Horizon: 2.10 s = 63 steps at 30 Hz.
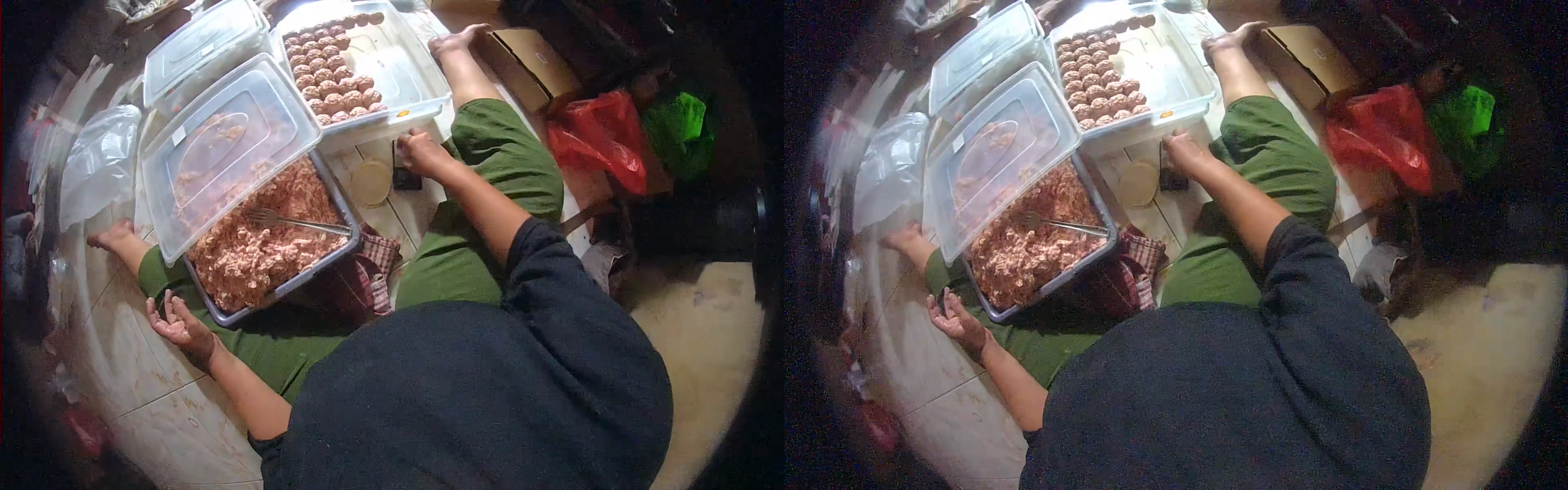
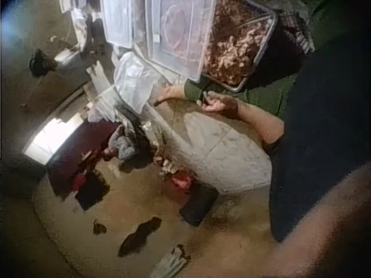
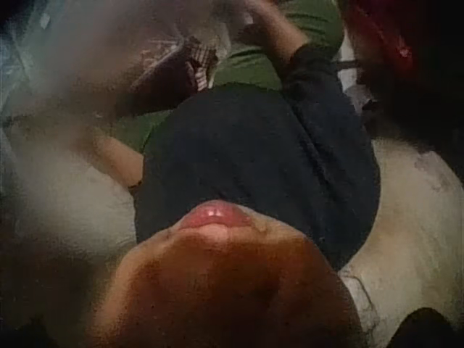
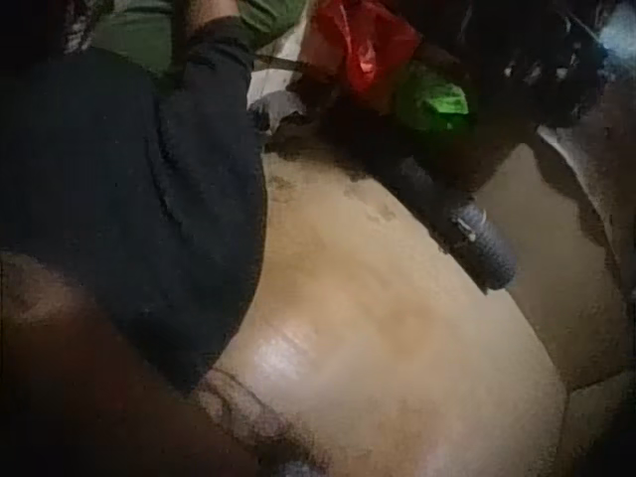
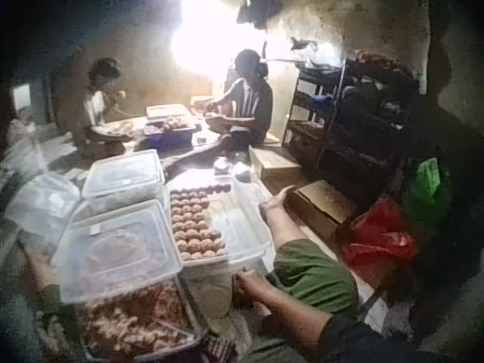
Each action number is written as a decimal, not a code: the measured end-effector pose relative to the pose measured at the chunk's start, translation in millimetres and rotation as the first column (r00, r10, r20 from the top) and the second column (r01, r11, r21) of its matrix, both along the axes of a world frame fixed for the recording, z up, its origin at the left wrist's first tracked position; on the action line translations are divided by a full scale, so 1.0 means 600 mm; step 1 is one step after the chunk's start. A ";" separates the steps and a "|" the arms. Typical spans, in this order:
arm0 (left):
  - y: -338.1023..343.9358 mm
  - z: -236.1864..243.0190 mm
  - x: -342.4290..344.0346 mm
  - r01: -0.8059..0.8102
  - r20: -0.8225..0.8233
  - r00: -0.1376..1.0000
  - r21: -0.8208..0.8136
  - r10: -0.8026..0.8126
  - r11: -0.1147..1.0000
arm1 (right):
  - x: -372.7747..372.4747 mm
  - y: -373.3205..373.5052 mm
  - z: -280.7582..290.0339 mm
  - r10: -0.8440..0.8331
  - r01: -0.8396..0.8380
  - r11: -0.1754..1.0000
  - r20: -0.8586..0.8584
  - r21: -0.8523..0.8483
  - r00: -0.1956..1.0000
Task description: The person scoops ground meat from a container using a fork and places it onto a thin dough wrapper held in their other hand, then rolls and pinches the dough by hand to form a meatball and places it into a large plastic tray.
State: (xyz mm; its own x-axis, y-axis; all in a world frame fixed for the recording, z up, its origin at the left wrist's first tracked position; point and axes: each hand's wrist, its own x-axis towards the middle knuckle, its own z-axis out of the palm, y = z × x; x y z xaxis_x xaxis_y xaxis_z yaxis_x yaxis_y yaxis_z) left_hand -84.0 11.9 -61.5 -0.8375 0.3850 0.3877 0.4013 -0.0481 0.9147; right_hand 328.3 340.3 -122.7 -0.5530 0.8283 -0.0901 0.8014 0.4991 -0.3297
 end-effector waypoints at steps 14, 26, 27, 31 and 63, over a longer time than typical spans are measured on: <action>-0.002 -0.032 -0.036 0.068 0.062 0.996 -0.103 -0.062 0.992 | 0.023 0.005 0.004 -0.072 0.068 0.997 -0.107 -0.040 0.992; -0.001 -0.046 -0.054 0.006 -0.104 0.994 -0.212 -0.028 0.977 | 0.080 0.038 0.051 -0.206 0.231 0.954 0.144 -0.193 0.968; 0.002 -0.045 -0.052 0.018 -0.068 0.997 -0.160 -0.029 0.987 | 0.080 0.038 0.050 -0.206 0.231 0.953 0.141 -0.194 0.968; 0.001 -0.047 -0.057 0.006 -0.043 0.999 -0.151 -0.013 0.989 | 0.075 0.039 0.055 -0.205 0.234 0.935 0.132 -0.268 0.970; -0.006 -0.063 -0.056 -0.010 -0.084 0.996 -0.147 -0.002 0.989 | 0.002 0.120 0.191 -0.214 0.076 0.965 -0.586 -0.251 0.782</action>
